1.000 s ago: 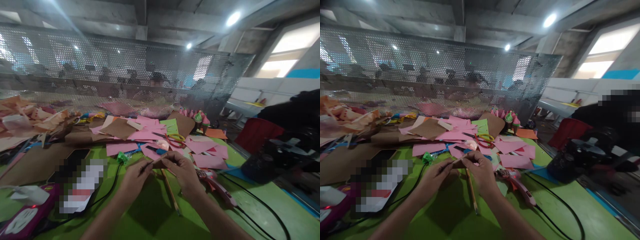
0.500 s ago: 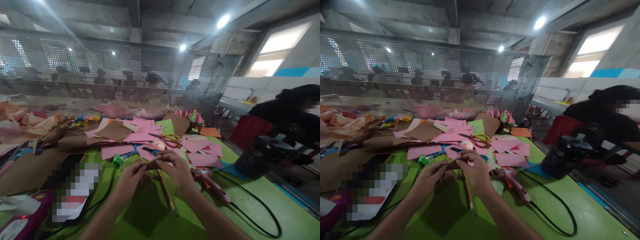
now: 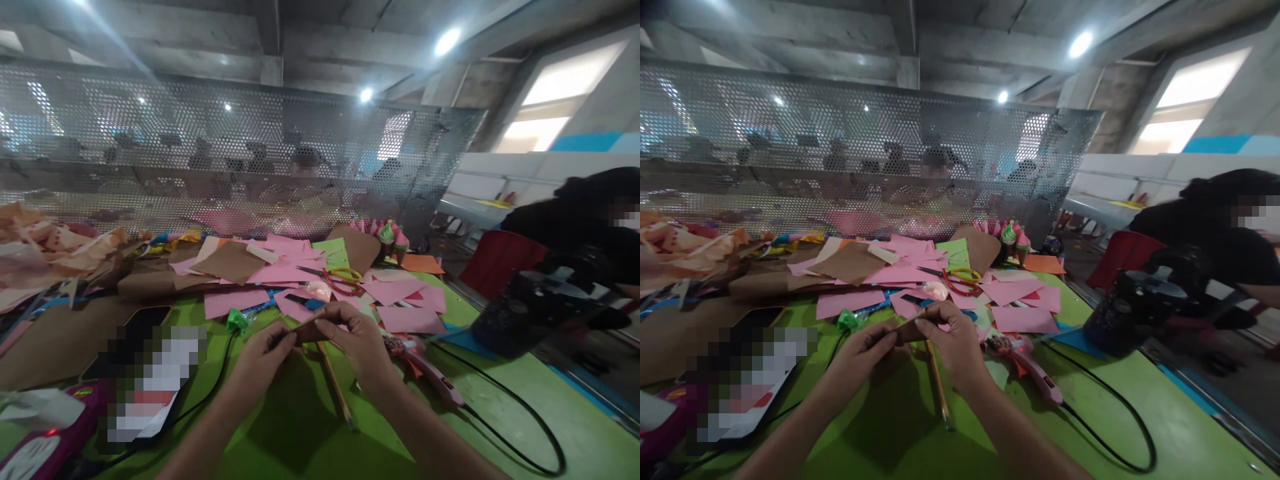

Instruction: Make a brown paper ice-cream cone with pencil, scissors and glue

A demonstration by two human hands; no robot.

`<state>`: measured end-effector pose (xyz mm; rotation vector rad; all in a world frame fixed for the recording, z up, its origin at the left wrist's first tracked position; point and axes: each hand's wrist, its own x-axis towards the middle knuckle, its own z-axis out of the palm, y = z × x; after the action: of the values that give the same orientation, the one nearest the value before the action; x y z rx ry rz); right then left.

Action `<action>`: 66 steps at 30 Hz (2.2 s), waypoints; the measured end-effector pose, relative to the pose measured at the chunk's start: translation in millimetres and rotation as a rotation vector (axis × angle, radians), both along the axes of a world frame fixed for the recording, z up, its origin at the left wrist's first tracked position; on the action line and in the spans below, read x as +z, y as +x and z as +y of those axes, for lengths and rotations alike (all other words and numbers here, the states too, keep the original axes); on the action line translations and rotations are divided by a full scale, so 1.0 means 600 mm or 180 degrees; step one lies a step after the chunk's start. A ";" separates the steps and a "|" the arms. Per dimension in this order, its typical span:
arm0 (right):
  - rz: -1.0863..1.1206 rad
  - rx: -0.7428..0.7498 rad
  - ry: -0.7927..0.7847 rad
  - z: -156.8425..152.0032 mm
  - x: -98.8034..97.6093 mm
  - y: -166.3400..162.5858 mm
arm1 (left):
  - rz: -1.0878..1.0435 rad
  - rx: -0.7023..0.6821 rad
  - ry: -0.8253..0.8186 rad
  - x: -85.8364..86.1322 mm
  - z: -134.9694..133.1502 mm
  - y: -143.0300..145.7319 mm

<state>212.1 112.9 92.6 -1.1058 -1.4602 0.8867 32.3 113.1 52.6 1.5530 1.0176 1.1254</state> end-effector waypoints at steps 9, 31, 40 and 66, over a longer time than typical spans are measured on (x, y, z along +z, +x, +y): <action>-0.0096 0.0269 0.0121 -0.005 -0.004 -0.006 | 0.0091 -0.0012 0.0247 -0.002 -0.002 0.005; 0.0571 0.0382 -0.0677 -0.001 -0.012 -0.014 | -0.0006 0.0277 0.0137 -0.003 -0.006 0.006; 0.0622 0.0533 -0.0650 -0.007 -0.001 -0.014 | 0.0148 0.0201 0.0392 -0.002 -0.005 0.003; 0.1093 0.0131 -0.0751 0.006 0.005 0.003 | -0.0903 -0.0037 -0.0422 0.022 -0.006 -0.001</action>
<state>214.2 116.4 95.4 -1.0344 -1.1180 1.2361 31.8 109.5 65.6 1.2517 0.8713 1.2054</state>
